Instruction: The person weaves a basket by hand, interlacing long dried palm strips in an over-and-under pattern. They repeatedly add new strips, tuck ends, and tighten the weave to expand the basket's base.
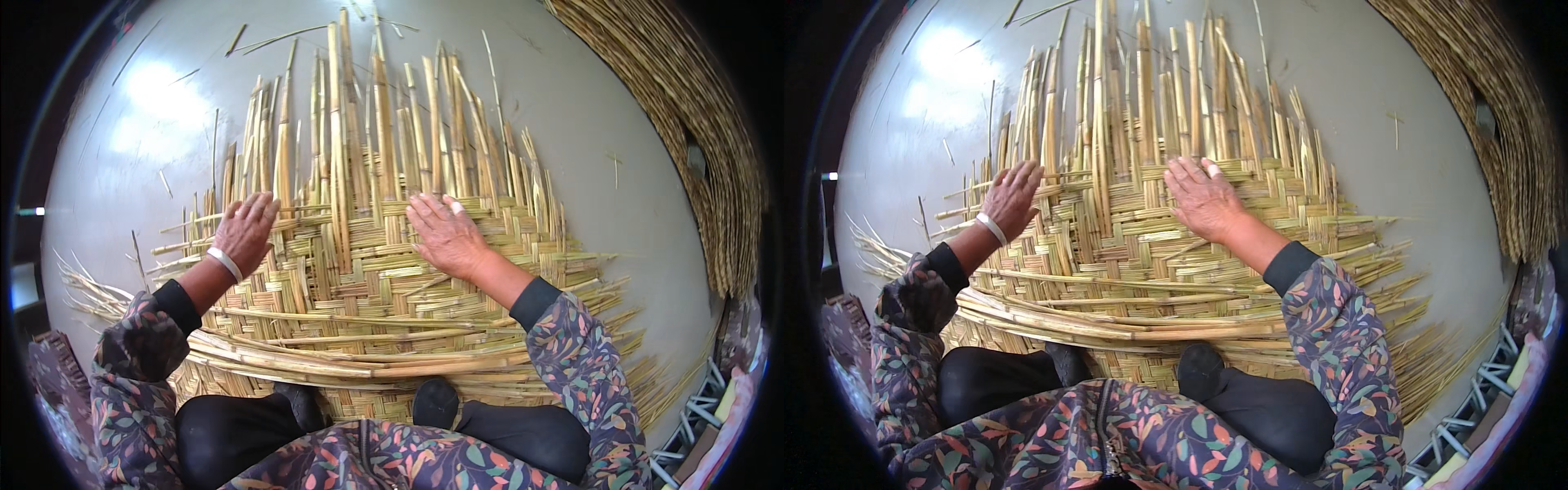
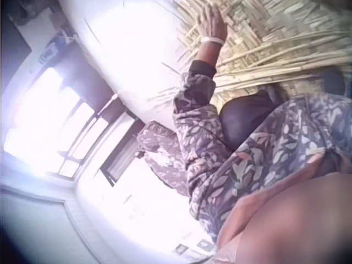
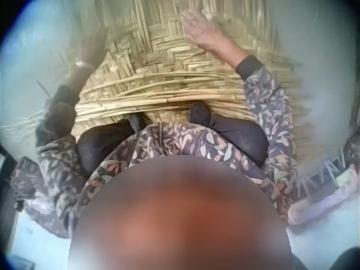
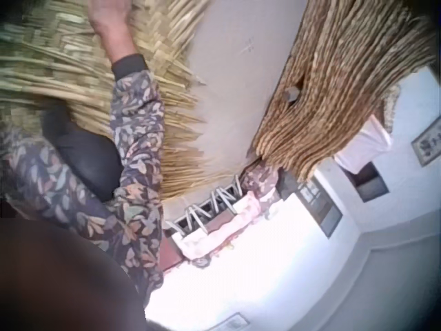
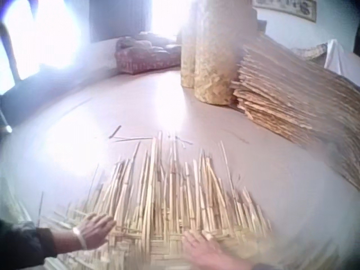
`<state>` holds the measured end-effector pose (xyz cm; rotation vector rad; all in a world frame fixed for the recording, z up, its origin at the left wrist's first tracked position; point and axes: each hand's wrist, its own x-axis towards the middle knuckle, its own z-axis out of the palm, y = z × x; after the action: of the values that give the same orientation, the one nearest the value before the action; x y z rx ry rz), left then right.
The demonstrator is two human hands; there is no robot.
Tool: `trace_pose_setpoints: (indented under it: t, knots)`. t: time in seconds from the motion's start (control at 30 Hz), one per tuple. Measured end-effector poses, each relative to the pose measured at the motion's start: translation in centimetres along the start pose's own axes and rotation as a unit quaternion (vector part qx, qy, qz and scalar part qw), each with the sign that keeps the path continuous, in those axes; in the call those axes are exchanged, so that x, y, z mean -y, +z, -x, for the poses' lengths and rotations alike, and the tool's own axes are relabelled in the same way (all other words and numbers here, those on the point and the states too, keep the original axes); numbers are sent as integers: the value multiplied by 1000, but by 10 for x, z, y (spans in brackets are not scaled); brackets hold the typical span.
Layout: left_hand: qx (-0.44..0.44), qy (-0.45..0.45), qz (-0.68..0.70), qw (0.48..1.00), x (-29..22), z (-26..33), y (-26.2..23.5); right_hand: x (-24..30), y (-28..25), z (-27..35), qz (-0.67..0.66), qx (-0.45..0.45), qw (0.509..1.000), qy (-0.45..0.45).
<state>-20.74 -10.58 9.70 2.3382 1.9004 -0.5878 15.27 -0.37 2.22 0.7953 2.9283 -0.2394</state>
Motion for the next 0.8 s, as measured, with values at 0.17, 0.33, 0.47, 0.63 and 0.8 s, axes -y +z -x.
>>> trace_pose_setpoints:
  t: [0.17,0.33,0.47,0.63,0.8]
  knots:
    - [45,-23,119,992,33,-8,32,2,-15,-8,90,83,992,-24]
    - [57,6,256,965,47,-13,33,12,-35,-21,92,121,988,-35]
    - [148,-79,465,869,54,-15,27,27,-64,-51,134,215,966,-49]
    - [69,-52,367,926,54,-9,25,64,-80,-118,-63,176,982,9]
    - [-9,-11,288,957,43,5,22,108,-53,-156,-168,55,984,-19]
